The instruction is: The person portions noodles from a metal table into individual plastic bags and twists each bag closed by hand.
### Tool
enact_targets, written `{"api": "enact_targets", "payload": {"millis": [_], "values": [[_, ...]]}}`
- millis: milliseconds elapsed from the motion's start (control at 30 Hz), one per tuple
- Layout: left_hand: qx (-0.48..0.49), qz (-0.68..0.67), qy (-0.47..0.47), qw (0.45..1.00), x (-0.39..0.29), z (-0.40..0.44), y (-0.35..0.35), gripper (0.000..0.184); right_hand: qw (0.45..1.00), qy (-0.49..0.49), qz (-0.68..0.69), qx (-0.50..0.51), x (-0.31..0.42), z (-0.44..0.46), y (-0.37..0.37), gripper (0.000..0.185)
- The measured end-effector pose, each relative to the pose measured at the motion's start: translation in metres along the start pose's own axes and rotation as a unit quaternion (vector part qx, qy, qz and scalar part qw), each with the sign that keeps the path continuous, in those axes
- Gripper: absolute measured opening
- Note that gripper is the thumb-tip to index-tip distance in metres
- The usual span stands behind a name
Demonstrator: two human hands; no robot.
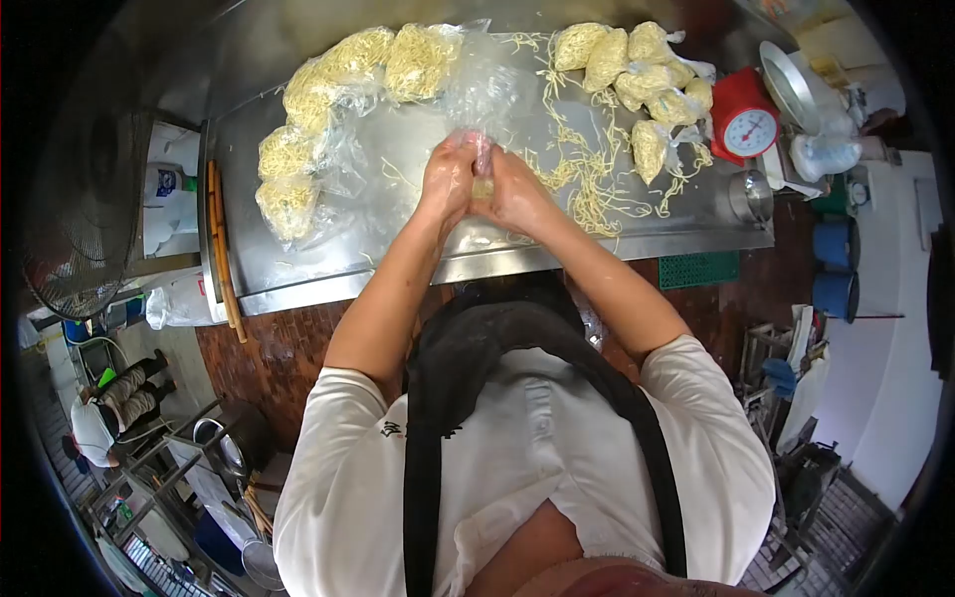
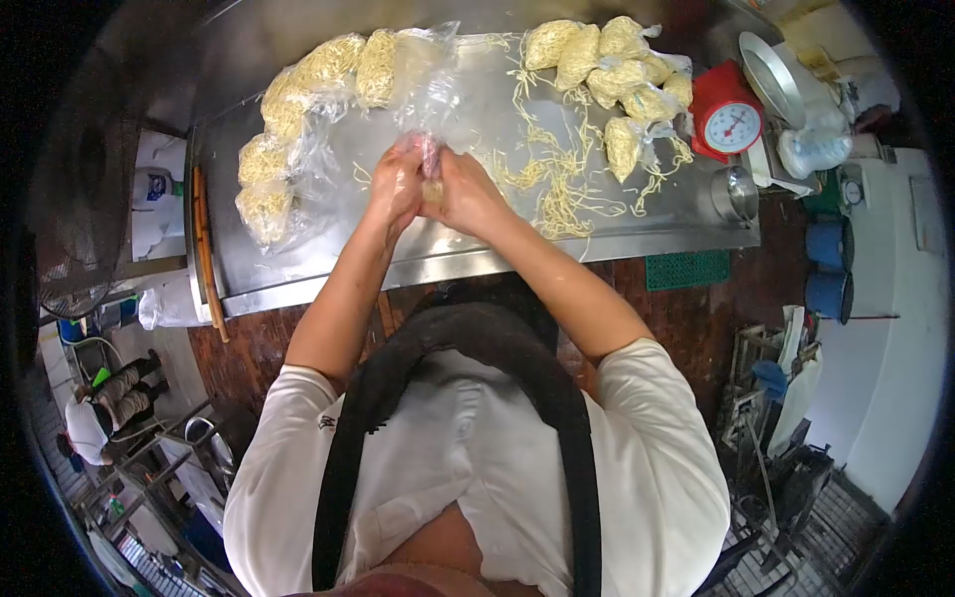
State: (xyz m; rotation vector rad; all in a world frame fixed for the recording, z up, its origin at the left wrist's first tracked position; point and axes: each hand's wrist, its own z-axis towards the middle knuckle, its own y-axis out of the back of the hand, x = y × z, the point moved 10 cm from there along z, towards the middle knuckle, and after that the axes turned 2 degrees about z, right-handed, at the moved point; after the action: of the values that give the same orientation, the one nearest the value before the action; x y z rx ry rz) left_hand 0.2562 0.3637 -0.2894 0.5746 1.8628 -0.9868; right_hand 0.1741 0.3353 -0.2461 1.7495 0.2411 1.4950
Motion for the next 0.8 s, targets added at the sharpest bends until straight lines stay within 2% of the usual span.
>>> {"api": "enact_targets", "payload": {"millis": [67, 167, 200, 267, 300, 333, 367, 400, 433, 500, 533, 567, 600, 633, 700, 800], "values": [[-0.039, -0.08, 0.047, 0.995, 0.009, 0.001, -0.001, 0.014, 0.995, -0.066, 0.074, -0.026, -0.033, 0.001, -0.015, 0.083], [-0.048, -0.158, 0.106, 0.981, 0.045, 0.012, 0.016, 0.016, 0.962, -0.033, 0.27, 0.0, -0.057, 0.001, -0.043, 0.064], [-0.041, -0.16, 0.109, 0.98, 0.043, 0.015, 0.018, 0.015, 0.966, -0.031, 0.256, -0.011, -0.058, 0.0, -0.042, 0.052], [-0.026, -0.168, 0.111, 0.979, 0.038, 0.009, 0.014, 0.016, 0.974, -0.033, 0.225, -0.018, -0.046, -0.001, -0.029, 0.045], [-0.025, -0.189, 0.09, 0.978, 0.029, 0.005, 0.007, 0.019, 0.977, -0.037, 0.21, -0.022, -0.04, -0.002, -0.023, 0.042], [-0.022, -0.209, 0.069, 0.975, 0.019, 0.001, 0.0, 0.023, 0.959, -0.012, 0.279, -0.043, -0.038, 0.0, -0.018, 0.039], [-0.02, -0.229, 0.048, 0.972, 0.01, -0.003, -0.006, 0.028, 0.956, -0.039, 0.282, -0.067, -0.052, 0.005, -0.012, 0.037], [0.059, -0.231, 0.006, 0.971, -0.003, -0.01, -0.017, 0.045, 0.951, -0.067, 0.287, -0.091, -0.068, 0.008, -0.009, 0.035], [0.037, -0.196, -0.011, 0.98, 0.001, -0.016, -0.013, 0.052, 0.945, -0.095, 0.292, -0.114, -0.082, 0.011, -0.005, 0.034], [-0.009, -0.124, -0.045, 0.991, 0.022, -0.031, -0.002, 0.069, 0.858, -0.153, 0.453, -0.187, -0.108, 0.018, -0.002, 0.018], [-0.006, 0.061, -0.065, 0.996, 0.033, -0.044, -0.003, 0.08, 0.812, -0.169, 0.518, -0.209, -0.118, 0.021, -0.005, 0.016], [-0.007, 0.245, -0.084, 0.966, 0.048, -0.053, -0.004, 0.091, 0.76, -0.184, 0.581, -0.227, -0.125, 0.023, -0.008, 0.015], [-0.018, 0.309, -0.058, 0.949, 0.075, -0.05, 0.002, 0.104, 0.727, -0.232, 0.599, -0.241, -0.118, 0.021, -0.003, 0.016], [-0.032, 0.362, -0.069, 0.929, 0.067, -0.051, -0.007, 0.109, 0.714, -0.227, 0.617, -0.243, -0.114, 0.022, -0.005, 0.017], [-0.089, 0.451, -0.194, 0.867, 0.048, -0.044, -0.019, 0.105, 0.685, -0.22, 0.65, -0.244, -0.104, 0.02, -0.015, 0.02], [0.002, 0.348, -0.282, 0.894, 0.009, -0.029, -0.035, 0.088, 0.762, -0.212, 0.555, -0.257, -0.082, 0.002, -0.016, 0.022]]}}
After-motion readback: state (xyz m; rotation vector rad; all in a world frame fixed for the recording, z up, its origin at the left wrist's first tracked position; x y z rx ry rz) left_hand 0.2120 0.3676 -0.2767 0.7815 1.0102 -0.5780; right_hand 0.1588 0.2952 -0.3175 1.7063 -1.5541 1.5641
